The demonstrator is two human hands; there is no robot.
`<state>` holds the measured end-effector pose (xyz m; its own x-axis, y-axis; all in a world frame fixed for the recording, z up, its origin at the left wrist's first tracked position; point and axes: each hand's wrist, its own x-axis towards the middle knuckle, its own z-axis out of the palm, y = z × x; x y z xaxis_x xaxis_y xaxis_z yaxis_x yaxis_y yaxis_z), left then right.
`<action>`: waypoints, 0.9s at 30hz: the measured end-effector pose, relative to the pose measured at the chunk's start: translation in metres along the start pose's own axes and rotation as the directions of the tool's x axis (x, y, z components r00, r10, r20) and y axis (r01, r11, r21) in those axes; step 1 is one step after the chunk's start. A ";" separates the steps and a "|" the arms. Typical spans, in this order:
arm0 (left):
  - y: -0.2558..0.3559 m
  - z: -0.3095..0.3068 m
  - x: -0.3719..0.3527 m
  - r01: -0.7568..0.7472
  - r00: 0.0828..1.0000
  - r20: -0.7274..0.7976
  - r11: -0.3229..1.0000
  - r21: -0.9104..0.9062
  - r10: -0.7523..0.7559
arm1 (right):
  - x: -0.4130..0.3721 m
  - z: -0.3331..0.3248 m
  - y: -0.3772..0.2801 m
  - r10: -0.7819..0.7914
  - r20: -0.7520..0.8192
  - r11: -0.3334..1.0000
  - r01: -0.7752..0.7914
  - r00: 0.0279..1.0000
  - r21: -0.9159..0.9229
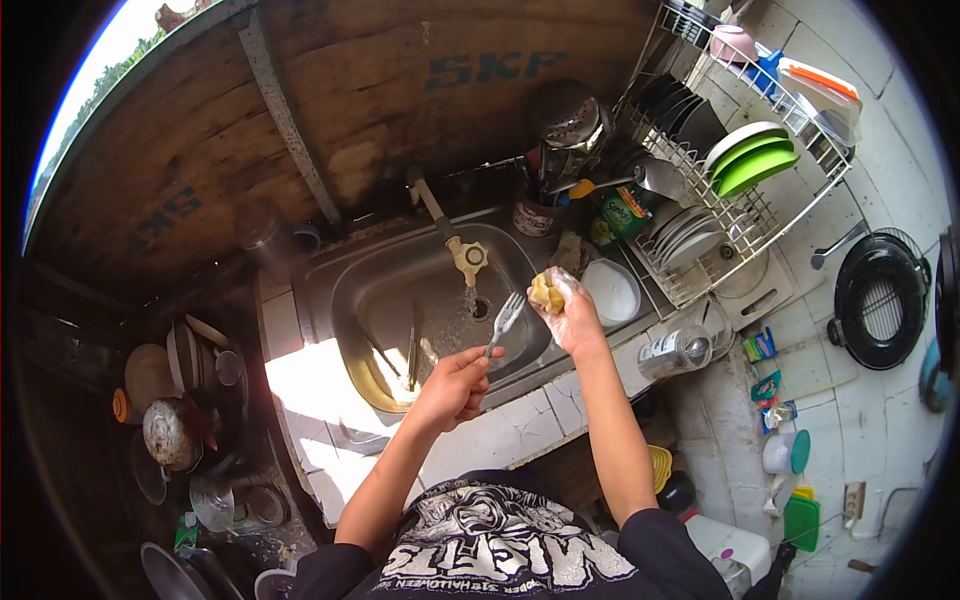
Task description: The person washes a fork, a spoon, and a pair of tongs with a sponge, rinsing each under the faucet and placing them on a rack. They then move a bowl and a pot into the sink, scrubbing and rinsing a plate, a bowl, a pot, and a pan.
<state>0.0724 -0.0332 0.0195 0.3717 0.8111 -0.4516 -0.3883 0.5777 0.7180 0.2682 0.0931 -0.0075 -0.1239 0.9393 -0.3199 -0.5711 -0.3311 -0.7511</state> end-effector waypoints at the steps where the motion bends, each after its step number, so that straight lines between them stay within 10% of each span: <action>1: 0.001 -0.002 0.001 -0.003 1.000 -0.007 1.000 -0.006 0.003 | -0.011 0.008 0.009 0.078 0.013 0.997 -0.079 0.997 0.013; 10: -0.013 0.000 0.014 -0.200 0.919 -0.145 0.750 0.631 0.368 | -0.017 0.041 0.062 0.056 0.036 0.994 -0.052 0.998 -0.099; 16: 0.001 0.007 0.011 -0.183 0.944 -0.177 0.888 0.422 0.279 | -0.009 0.061 0.056 -0.002 -0.111 0.997 -0.007 0.994 -0.075; 21: -0.007 0.006 0.012 -0.204 0.917 -0.193 0.828 0.522 0.348 | 0.032 0.048 0.038 -0.072 -0.246 0.949 0.143 0.967 0.283; 27: -0.027 -0.017 0.009 -0.247 0.684 -0.241 0.529 0.812 0.689 | 0.002 0.038 -0.014 0.007 -0.047 0.937 -0.023 0.999 -0.349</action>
<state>0.0723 -0.0404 -0.0127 -0.2164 0.9745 0.0586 0.3873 0.0306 0.9214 0.2450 0.1030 0.0242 -0.0892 0.9317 -0.3520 -0.2487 -0.3631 -0.8979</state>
